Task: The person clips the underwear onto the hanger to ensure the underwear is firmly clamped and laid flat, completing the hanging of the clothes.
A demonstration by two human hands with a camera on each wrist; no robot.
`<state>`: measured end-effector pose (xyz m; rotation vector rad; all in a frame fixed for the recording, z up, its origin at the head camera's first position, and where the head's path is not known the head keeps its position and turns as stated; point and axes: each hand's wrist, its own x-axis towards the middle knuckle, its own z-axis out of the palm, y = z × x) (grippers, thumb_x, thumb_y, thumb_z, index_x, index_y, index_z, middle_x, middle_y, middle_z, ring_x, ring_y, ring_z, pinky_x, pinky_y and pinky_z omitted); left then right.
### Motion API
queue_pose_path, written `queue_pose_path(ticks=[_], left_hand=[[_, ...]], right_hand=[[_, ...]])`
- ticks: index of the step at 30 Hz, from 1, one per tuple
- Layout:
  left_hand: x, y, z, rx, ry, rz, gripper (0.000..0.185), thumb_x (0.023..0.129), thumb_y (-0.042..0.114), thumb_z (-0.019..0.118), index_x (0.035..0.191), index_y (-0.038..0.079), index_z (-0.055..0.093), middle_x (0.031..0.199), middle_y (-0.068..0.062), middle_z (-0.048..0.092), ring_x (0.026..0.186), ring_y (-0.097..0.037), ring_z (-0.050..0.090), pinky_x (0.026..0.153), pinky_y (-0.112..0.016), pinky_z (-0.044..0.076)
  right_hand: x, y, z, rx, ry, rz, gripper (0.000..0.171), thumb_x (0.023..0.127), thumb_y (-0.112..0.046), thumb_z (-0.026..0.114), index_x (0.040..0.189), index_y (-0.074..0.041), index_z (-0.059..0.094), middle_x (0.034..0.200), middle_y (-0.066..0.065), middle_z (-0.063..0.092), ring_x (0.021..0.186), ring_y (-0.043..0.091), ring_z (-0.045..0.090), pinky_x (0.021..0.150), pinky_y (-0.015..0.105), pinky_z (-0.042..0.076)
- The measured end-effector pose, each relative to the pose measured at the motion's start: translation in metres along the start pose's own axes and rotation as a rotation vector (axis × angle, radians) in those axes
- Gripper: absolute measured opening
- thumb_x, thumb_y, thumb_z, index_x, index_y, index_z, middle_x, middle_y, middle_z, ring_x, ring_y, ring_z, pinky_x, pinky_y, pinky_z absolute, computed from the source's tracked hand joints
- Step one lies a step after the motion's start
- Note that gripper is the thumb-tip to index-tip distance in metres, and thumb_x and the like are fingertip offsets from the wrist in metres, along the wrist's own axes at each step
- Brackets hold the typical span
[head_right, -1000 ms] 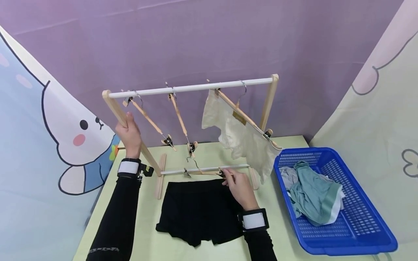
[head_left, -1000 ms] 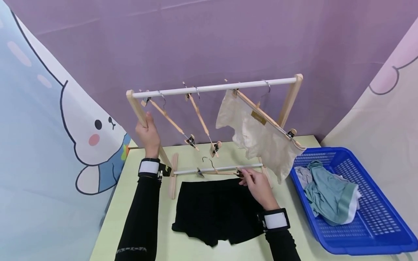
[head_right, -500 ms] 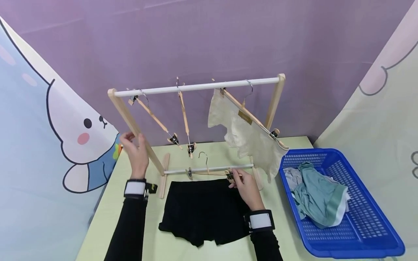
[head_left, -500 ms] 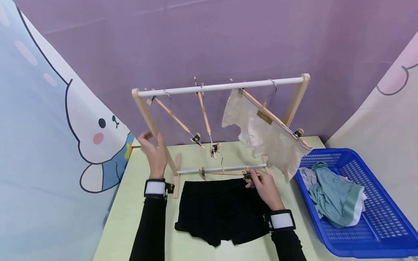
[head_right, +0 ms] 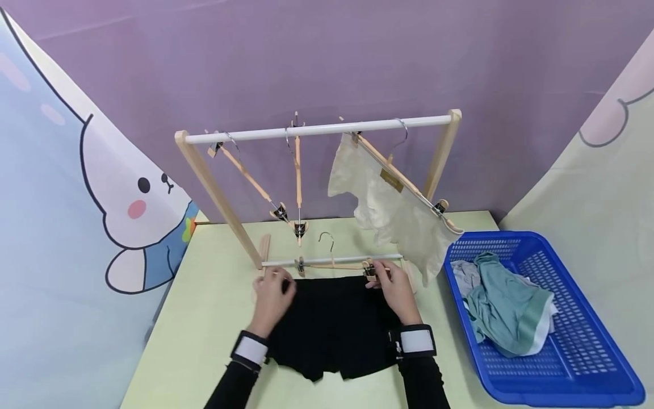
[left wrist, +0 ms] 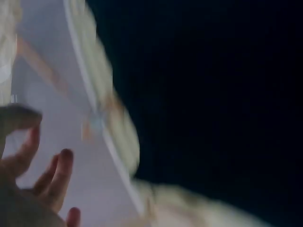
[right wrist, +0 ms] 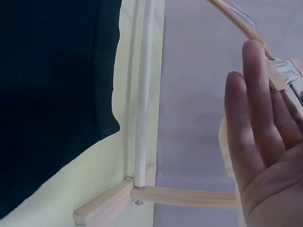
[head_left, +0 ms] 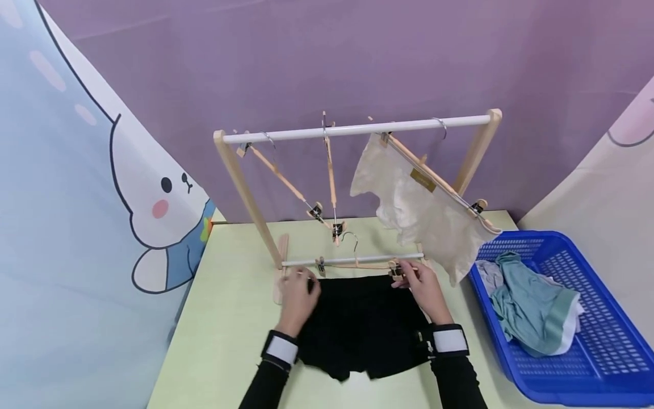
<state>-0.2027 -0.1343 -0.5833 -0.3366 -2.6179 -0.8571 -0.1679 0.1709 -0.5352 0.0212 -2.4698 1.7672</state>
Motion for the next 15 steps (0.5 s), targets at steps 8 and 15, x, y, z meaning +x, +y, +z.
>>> queue_pose_path(ticks=[8, 15], left_hand=[[-0.054, 0.036, 0.053, 0.037, -0.55, 0.225, 0.097, 0.073, 0.061, 0.079, 0.152, 0.024, 0.038, 0.163, -0.015, 0.022, 0.148, -0.039, 0.019, 0.11, -0.069, 0.016], [-0.073, 0.049, 0.064, 0.078, -0.74, 0.174, 0.116, 0.064, 0.068, 0.082, 0.157, 0.026, 0.028, 0.167, -0.013, 0.005, 0.152, -0.04, 0.001, 0.109, -0.076, 0.004]], right_hand=[[0.002, 0.006, -0.002, 0.057, -0.035, 0.051, 0.04, 0.104, -0.034, 0.051, 0.124, -0.001, 0.063, 0.104, 0.025, 0.07, 0.076, 0.031, 0.073, 0.073, 0.034, 0.059], [0.004, 0.015, 0.003, 0.053, -0.071, 0.092, 0.042, 0.1, -0.04, 0.057, 0.119, -0.003, 0.066, 0.1, 0.021, 0.071, 0.076, 0.023, 0.074, 0.072, 0.031, 0.059]])
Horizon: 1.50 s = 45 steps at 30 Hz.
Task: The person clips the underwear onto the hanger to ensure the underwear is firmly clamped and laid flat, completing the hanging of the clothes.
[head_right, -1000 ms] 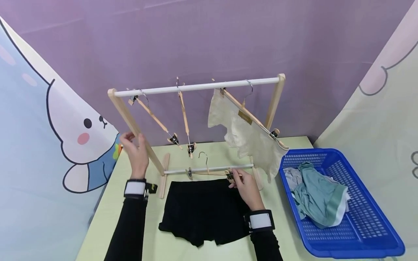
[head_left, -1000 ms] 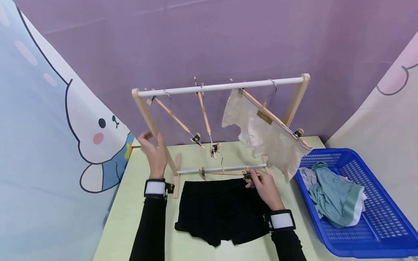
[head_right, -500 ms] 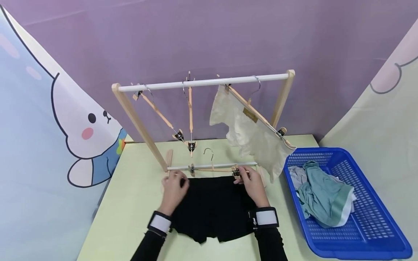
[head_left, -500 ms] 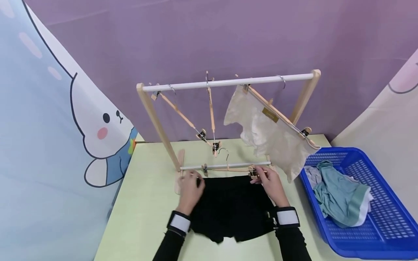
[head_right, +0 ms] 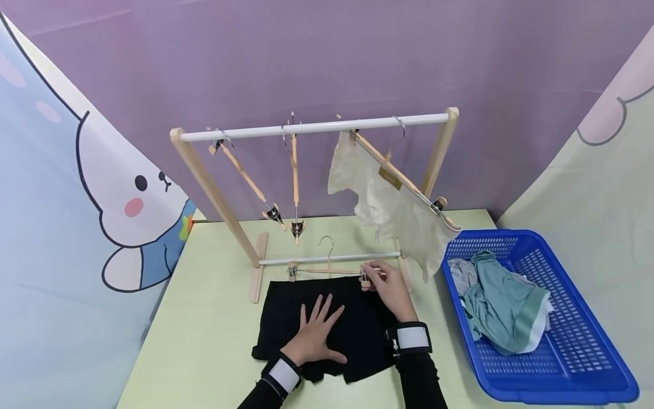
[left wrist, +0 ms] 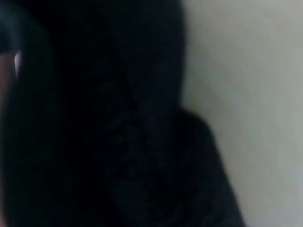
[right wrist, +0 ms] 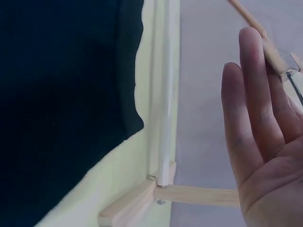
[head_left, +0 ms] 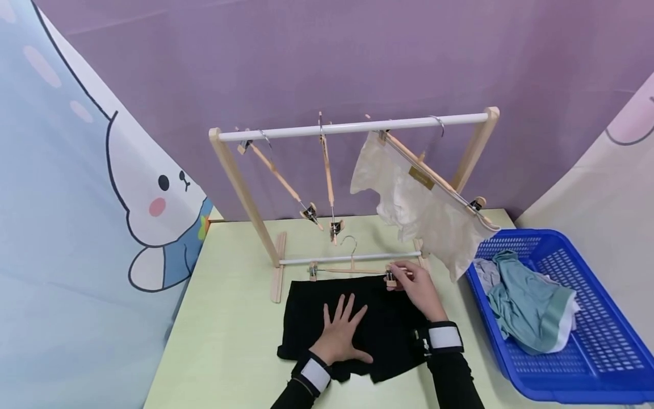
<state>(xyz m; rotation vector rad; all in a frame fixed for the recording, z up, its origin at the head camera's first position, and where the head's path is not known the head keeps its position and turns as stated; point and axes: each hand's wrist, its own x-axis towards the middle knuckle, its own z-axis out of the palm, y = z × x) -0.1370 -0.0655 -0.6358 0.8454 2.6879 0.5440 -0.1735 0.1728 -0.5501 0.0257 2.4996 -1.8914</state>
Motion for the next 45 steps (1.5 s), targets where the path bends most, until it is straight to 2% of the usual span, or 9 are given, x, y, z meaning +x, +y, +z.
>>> queue_pose_path(ticks=[6, 12, 18, 25, 27, 31, 35, 40, 45], left_hand=[[-0.01, 0.008, -0.006, 0.008, -0.056, -0.015, 0.115, 0.066, 0.069, 0.08, 0.158, 0.027, 0.026, 0.167, -0.011, 0.002, 0.153, -0.038, -0.001, 0.11, -0.075, 0.004], [-0.025, 0.011, 0.002, 0.007, -0.086, -0.015, 0.115, 0.067, 0.07, 0.078, 0.158, 0.03, 0.023, 0.168, -0.009, -0.001, 0.153, -0.037, -0.002, 0.11, -0.075, 0.003], [-0.034, 0.014, 0.005, 0.011, -0.091, -0.034, 0.114, 0.067, 0.069, 0.079, 0.158, 0.029, 0.023, 0.167, -0.01, 0.001, 0.152, -0.038, 0.0, 0.108, -0.076, 0.005], [-0.035, 0.023, -0.005, 0.08, -0.093, -0.043, 0.11, 0.067, 0.067, 0.08, 0.156, 0.028, 0.029, 0.167, -0.01, 0.007, 0.152, -0.037, 0.007, 0.109, -0.073, 0.016], [-0.035, 0.027, -0.009, 0.093, -0.095, -0.041, 0.109, 0.067, 0.066, 0.081, 0.155, 0.026, 0.031, 0.166, -0.011, 0.01, 0.152, -0.038, 0.01, 0.109, -0.072, 0.018], [-0.035, 0.032, -0.015, 0.076, -0.099, -0.051, 0.108, 0.066, 0.062, 0.084, 0.154, 0.025, 0.033, 0.166, -0.011, 0.012, 0.151, -0.037, 0.012, 0.11, -0.072, 0.019], [-0.036, 0.032, -0.017, 0.052, -0.11, -0.054, 0.108, 0.067, 0.061, 0.084, 0.155, 0.024, 0.033, 0.166, -0.011, 0.011, 0.152, -0.037, 0.01, 0.111, -0.072, 0.015], [-0.033, 0.031, -0.014, 0.021, -0.118, -0.046, 0.108, 0.067, 0.059, 0.084, 0.155, 0.024, 0.033, 0.166, -0.012, 0.01, 0.152, -0.038, 0.009, 0.111, -0.073, 0.013], [-0.03, 0.034, -0.016, 0.111, -0.124, -0.071, 0.108, 0.065, 0.063, 0.084, 0.154, 0.025, 0.034, 0.166, -0.011, 0.014, 0.151, -0.037, 0.014, 0.111, -0.071, 0.018]], right_hand=[[0.003, 0.011, 0.005, -0.118, -0.007, -0.011, 0.036, 0.099, -0.035, 0.061, 0.115, -0.003, 0.069, 0.098, 0.015, 0.072, 0.077, 0.019, 0.071, 0.07, 0.031, 0.058], [0.007, 0.021, 0.011, -0.138, -0.032, 0.035, 0.039, 0.099, -0.033, 0.062, 0.119, 0.0, 0.067, 0.104, 0.018, 0.072, 0.081, 0.022, 0.071, 0.072, 0.035, 0.058], [0.016, 0.033, 0.017, -0.235, -0.078, 0.078, 0.041, 0.1, -0.034, 0.06, 0.123, -0.001, 0.065, 0.107, 0.017, 0.072, 0.08, 0.022, 0.07, 0.073, 0.035, 0.058], [0.029, 0.05, 0.019, -0.302, -0.131, 0.095, 0.037, 0.101, -0.026, 0.059, 0.125, 0.001, 0.063, 0.095, 0.012, 0.071, 0.081, 0.019, 0.067, 0.07, 0.035, 0.056], [0.031, 0.054, 0.018, -0.319, -0.134, 0.095, 0.036, 0.101, -0.025, 0.06, 0.125, 0.002, 0.062, 0.095, 0.011, 0.071, 0.083, 0.02, 0.066, 0.073, 0.037, 0.055], [0.034, 0.06, 0.014, -0.364, -0.158, 0.073, 0.039, 0.1, -0.025, 0.061, 0.128, 0.003, 0.061, 0.102, 0.013, 0.07, 0.09, 0.024, 0.066, 0.081, 0.043, 0.053], [0.04, 0.062, 0.007, -0.4, -0.215, 0.026, 0.042, 0.101, -0.025, 0.058, 0.132, 0.005, 0.059, 0.113, 0.022, 0.067, 0.101, 0.035, 0.065, 0.088, 0.05, 0.051], [0.049, 0.067, -0.005, -0.375, -0.261, -0.006, 0.043, 0.103, -0.023, 0.056, 0.136, 0.005, 0.056, 0.131, 0.028, 0.059, 0.118, 0.042, 0.057, 0.097, 0.054, 0.047], [0.054, 0.071, -0.008, -0.346, -0.282, -0.017, 0.042, 0.102, -0.026, 0.057, 0.133, 0.003, 0.059, 0.13, 0.025, 0.061, 0.117, 0.039, 0.058, 0.096, 0.05, 0.048]])
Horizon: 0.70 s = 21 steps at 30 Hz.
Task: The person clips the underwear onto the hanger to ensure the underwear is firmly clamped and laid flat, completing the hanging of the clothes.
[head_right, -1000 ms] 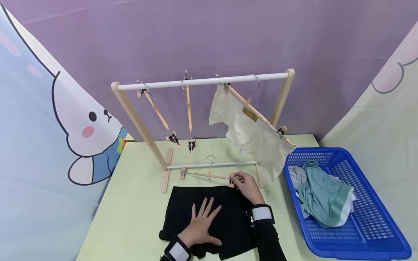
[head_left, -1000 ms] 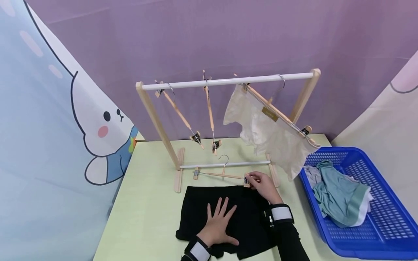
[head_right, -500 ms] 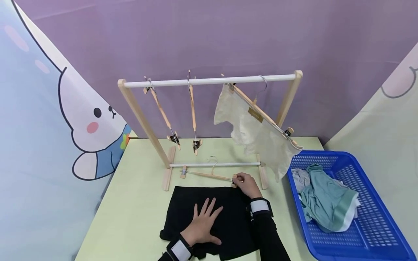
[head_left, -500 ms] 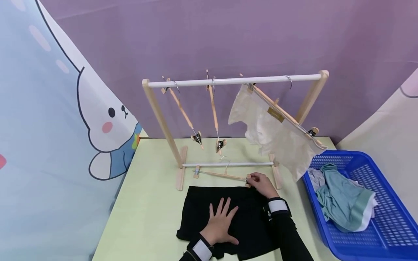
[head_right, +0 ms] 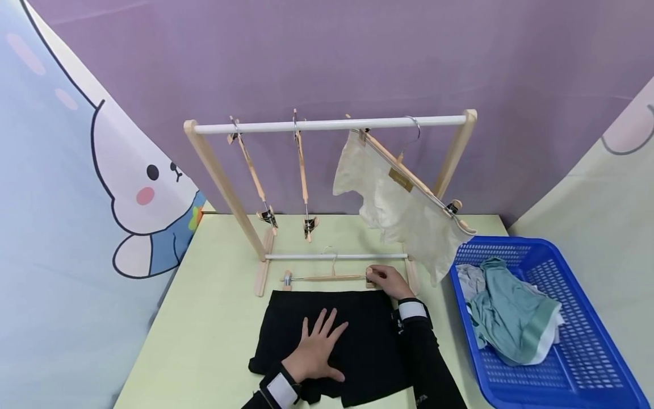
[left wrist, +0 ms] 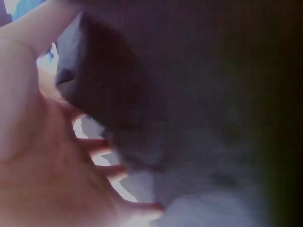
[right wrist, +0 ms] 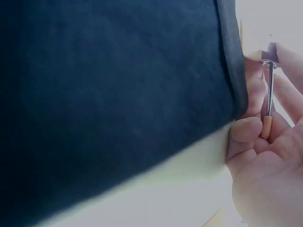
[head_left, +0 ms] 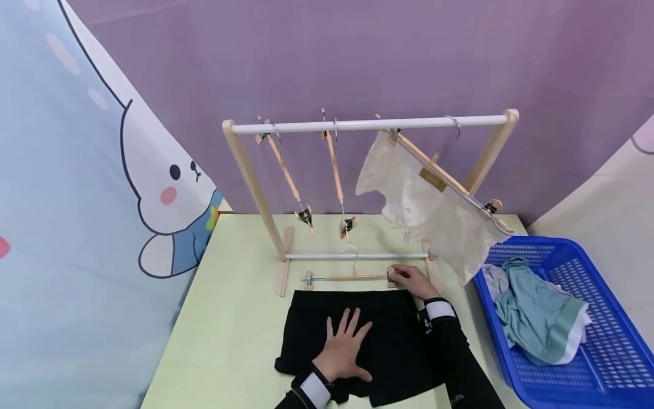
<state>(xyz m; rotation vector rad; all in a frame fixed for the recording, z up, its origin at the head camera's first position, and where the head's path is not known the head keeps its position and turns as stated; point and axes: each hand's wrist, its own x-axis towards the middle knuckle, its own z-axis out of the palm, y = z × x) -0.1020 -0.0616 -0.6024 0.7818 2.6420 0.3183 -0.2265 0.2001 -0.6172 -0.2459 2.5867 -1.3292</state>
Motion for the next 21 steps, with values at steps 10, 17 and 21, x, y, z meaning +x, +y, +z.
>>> queue_pose_path(ticks=[10, 17, 21], left_hand=[[0.043, 0.013, -0.059, 0.15, -0.042, -0.034, 0.063, 0.085, 0.06, 0.069, 0.13, 0.016, 0.061, 0.121, -0.005, 0.063, 0.108, -0.023, 0.061, 0.093, -0.039, 0.049], [0.114, 0.007, -0.094, -0.219, 0.07, 0.074, 0.03, 0.098, 0.035, 0.064, 0.114, 0.01, 0.066, 0.105, -0.002, 0.07, 0.09, -0.013, 0.065, 0.077, -0.029, 0.052], [0.149, 0.005, -0.096, -0.417, 0.158, 0.108, 0.032, 0.099, 0.026, 0.061, 0.122, 0.003, 0.062, 0.112, -0.009, 0.068, 0.102, -0.018, 0.064, 0.088, -0.028, 0.051]], right_hand=[[-0.001, -0.004, -0.001, 0.182, -0.02, 0.105, 0.068, 0.097, -0.015, 0.065, 0.149, 0.01, 0.029, 0.134, 0.031, 0.052, 0.118, 0.041, 0.056, 0.096, 0.047, 0.048], [-0.008, -0.02, -0.012, 0.359, -0.008, 0.155, 0.067, 0.1, -0.008, 0.058, 0.15, 0.013, 0.021, 0.142, 0.036, 0.041, 0.127, 0.047, 0.048, 0.102, 0.049, 0.045], [-0.009, 0.0, -0.006, 0.421, 0.063, 0.142, 0.058, 0.102, -0.01, 0.055, 0.148, 0.013, 0.028, 0.135, 0.034, 0.05, 0.122, 0.037, 0.055, 0.096, 0.03, 0.048]])
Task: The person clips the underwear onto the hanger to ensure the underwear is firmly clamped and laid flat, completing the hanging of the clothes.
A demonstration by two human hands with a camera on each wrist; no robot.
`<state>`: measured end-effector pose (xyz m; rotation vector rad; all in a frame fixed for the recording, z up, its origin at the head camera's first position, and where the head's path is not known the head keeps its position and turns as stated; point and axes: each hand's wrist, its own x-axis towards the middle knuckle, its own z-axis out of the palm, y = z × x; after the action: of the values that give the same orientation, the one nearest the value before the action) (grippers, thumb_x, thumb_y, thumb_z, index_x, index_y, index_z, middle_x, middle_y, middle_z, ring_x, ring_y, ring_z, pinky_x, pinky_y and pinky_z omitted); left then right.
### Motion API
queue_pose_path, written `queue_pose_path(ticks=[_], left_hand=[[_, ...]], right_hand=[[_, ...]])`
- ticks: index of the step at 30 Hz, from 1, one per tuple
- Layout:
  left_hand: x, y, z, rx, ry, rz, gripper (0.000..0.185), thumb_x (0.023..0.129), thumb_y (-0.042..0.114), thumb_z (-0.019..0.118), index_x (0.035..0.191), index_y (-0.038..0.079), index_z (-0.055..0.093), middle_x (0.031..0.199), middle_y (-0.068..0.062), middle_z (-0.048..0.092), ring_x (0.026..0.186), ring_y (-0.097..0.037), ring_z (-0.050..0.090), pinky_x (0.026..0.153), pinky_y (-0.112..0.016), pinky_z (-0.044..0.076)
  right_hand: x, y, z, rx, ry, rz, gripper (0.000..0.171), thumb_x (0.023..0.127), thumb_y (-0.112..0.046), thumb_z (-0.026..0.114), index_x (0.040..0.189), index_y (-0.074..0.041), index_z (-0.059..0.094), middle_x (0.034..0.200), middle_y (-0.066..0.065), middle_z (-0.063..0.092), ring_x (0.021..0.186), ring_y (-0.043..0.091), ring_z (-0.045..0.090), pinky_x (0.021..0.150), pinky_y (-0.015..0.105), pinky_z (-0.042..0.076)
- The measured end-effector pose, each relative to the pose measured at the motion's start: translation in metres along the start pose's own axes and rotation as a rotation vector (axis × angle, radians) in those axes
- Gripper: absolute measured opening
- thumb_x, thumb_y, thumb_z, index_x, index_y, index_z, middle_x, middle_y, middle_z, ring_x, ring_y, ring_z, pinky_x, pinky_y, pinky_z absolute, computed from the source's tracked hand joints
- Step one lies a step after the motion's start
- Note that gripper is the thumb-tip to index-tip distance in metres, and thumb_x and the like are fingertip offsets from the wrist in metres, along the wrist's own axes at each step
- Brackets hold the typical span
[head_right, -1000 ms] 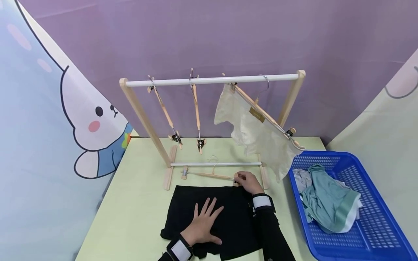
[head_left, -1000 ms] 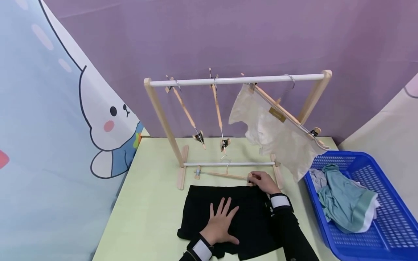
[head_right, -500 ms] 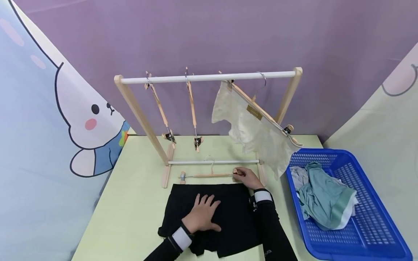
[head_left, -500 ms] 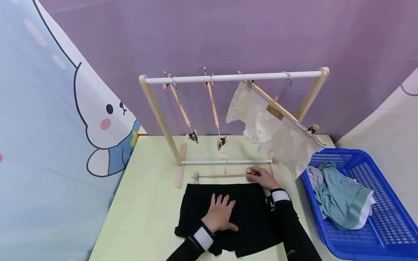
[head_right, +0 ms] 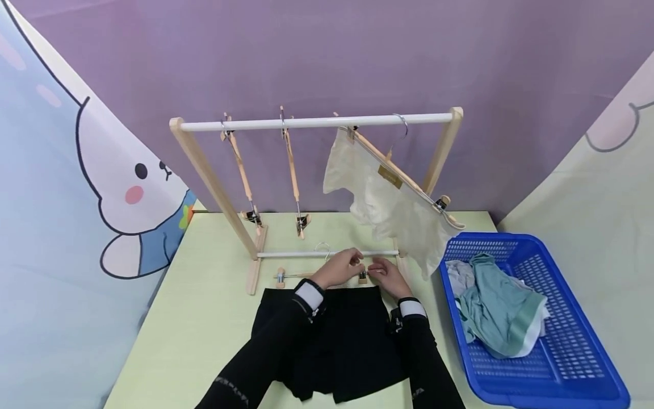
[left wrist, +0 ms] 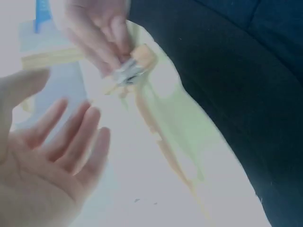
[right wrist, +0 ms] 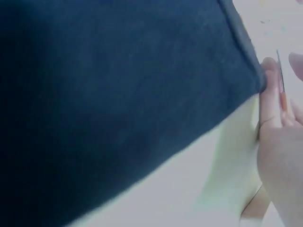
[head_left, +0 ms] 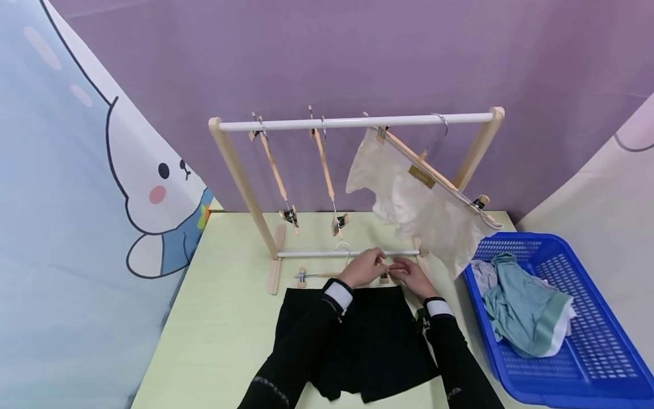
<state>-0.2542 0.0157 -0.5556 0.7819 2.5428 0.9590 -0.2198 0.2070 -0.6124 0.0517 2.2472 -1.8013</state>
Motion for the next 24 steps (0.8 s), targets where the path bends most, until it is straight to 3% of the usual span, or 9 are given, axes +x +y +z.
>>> queue_pose_path(ticks=[4, 9, 15, 19, 21, 24], left_hand=[[0.019, -0.013, 0.007, -0.044, 0.031, -0.068, 0.038, 0.099, 0.026, 0.06, 0.127, 0.0, 0.059, 0.116, -0.013, 0.066, 0.107, -0.023, 0.063, 0.091, -0.031, 0.05], [0.02, -0.019, 0.017, -0.044, -0.059, -0.132, 0.045, 0.103, 0.032, 0.054, 0.13, -0.003, 0.056, 0.123, -0.017, 0.064, 0.113, -0.028, 0.063, 0.094, -0.036, 0.05], [0.023, -0.027, 0.031, -0.104, -0.069, -0.151, 0.038, 0.101, 0.032, 0.056, 0.112, -0.001, 0.069, 0.113, -0.016, 0.07, 0.103, -0.029, 0.066, 0.087, -0.035, 0.052], [0.037, -0.04, 0.033, -0.17, -0.071, -0.15, 0.037, 0.096, 0.039, 0.063, 0.104, 0.006, 0.076, 0.105, -0.008, 0.074, 0.097, -0.021, 0.067, 0.084, -0.032, 0.052], [0.048, -0.055, 0.038, -0.184, -0.058, -0.107, 0.041, 0.093, 0.05, 0.065, 0.099, 0.011, 0.079, 0.097, -0.002, 0.075, 0.091, -0.016, 0.067, 0.079, -0.028, 0.052], [0.05, -0.057, 0.034, -0.195, -0.067, -0.107, 0.039, 0.09, 0.05, 0.068, 0.096, 0.013, 0.08, 0.096, 0.0, 0.076, 0.092, -0.015, 0.068, 0.079, -0.027, 0.052]], right_hand=[[0.004, 0.005, 0.005, 0.046, 0.023, -0.011, 0.053, 0.103, -0.008, 0.053, 0.147, 0.012, 0.032, 0.134, 0.034, 0.052, 0.123, 0.038, 0.055, 0.092, 0.023, 0.049], [0.008, 0.017, 0.008, -0.003, 0.059, 0.005, 0.048, 0.104, -0.012, 0.052, 0.146, 0.006, 0.039, 0.134, 0.028, 0.056, 0.125, 0.038, 0.054, 0.098, 0.031, 0.049], [0.005, 0.023, 0.006, -0.025, 0.088, 0.027, 0.045, 0.103, -0.016, 0.056, 0.142, 0.003, 0.046, 0.131, 0.024, 0.059, 0.124, 0.035, 0.056, 0.101, 0.037, 0.048], [0.003, 0.021, 0.002, -0.005, 0.098, 0.02, 0.047, 0.103, -0.019, 0.056, 0.143, 0.003, 0.045, 0.133, 0.023, 0.058, 0.126, 0.035, 0.055, 0.103, 0.039, 0.047], [0.001, 0.019, 0.0, 0.006, 0.094, 0.017, 0.05, 0.103, -0.022, 0.056, 0.144, 0.004, 0.043, 0.136, 0.024, 0.056, 0.128, 0.036, 0.053, 0.105, 0.039, 0.046], [-0.005, 0.014, -0.004, 0.008, 0.069, 0.029, 0.053, 0.104, -0.021, 0.055, 0.146, 0.006, 0.039, 0.14, 0.028, 0.051, 0.131, 0.038, 0.05, 0.106, 0.041, 0.045]])
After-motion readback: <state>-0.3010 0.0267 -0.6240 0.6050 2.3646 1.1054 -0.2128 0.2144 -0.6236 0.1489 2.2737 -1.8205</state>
